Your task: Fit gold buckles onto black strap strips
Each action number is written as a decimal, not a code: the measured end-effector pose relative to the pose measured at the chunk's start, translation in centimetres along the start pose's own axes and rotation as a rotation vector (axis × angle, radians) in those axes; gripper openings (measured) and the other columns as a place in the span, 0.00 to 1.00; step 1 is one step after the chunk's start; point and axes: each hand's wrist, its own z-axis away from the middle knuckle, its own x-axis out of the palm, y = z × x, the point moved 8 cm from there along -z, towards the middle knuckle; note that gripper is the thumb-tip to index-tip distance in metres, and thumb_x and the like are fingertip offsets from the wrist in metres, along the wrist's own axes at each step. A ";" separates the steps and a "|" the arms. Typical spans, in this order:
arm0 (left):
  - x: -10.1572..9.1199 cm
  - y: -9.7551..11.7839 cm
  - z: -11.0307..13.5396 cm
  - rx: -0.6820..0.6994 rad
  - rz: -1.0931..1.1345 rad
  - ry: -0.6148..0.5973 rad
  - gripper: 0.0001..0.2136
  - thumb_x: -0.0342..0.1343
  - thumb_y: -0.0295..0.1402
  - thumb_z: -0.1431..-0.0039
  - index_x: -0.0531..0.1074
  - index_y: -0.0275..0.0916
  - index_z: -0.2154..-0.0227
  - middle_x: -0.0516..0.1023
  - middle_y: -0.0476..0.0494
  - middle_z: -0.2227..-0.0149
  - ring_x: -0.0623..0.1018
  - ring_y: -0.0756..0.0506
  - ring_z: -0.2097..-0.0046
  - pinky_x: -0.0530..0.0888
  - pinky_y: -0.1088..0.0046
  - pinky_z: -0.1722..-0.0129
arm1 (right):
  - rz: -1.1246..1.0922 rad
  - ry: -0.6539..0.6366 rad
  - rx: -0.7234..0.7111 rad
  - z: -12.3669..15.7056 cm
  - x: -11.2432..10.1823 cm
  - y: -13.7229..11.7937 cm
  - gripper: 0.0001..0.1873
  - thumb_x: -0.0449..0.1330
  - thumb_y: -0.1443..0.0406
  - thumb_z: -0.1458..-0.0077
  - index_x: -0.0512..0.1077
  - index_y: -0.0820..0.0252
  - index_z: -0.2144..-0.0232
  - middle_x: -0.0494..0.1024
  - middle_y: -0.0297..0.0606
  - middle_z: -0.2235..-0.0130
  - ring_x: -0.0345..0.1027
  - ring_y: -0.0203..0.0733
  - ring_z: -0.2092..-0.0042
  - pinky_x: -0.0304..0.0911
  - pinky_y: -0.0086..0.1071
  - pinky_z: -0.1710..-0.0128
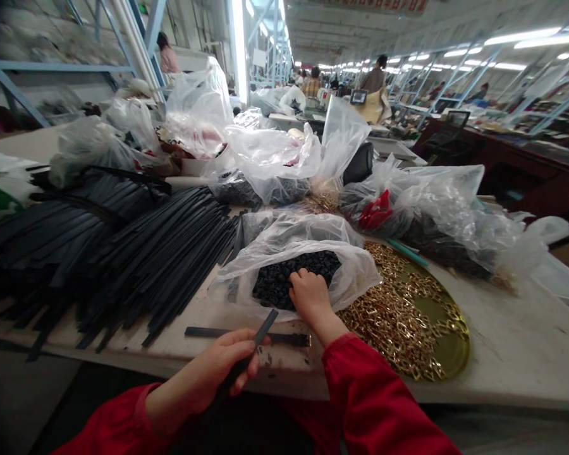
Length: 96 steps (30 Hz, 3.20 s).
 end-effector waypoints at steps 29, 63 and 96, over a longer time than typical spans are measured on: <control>-0.8 3.0 -0.2 0.317 -0.455 0.102 0.10 0.42 0.32 0.47 0.67 0.35 0.67 0.68 0.54 0.82 0.64 0.55 0.86 0.59 0.82 0.87 | -1.660 -0.109 0.298 7.0 -0.5 -2.8 0.12 0.62 0.59 0.57 0.65 0.60 0.74 0.70 0.30 0.74 0.61 0.32 0.74 0.56 0.28 0.71; -0.6 3.5 1.8 0.333 -0.804 0.042 0.15 0.41 0.45 0.42 0.62 0.37 0.71 0.64 0.54 0.79 0.65 0.52 0.76 0.60 0.78 0.76 | -2.034 -0.542 0.416 11.1 3.1 -6.1 0.13 0.67 0.65 0.60 0.65 0.61 0.77 0.69 0.27 0.78 0.60 0.26 0.79 0.56 0.21 0.77; 1.1 0.3 2.2 0.283 -0.871 -0.067 0.14 0.41 0.40 0.43 0.63 0.38 0.76 0.64 0.52 0.81 0.64 0.51 0.78 0.60 0.79 0.79 | -1.772 -0.211 0.387 13.3 2.2 -3.6 0.13 0.65 0.61 0.59 0.68 0.61 0.71 0.70 0.28 0.77 0.62 0.31 0.75 0.56 0.26 0.72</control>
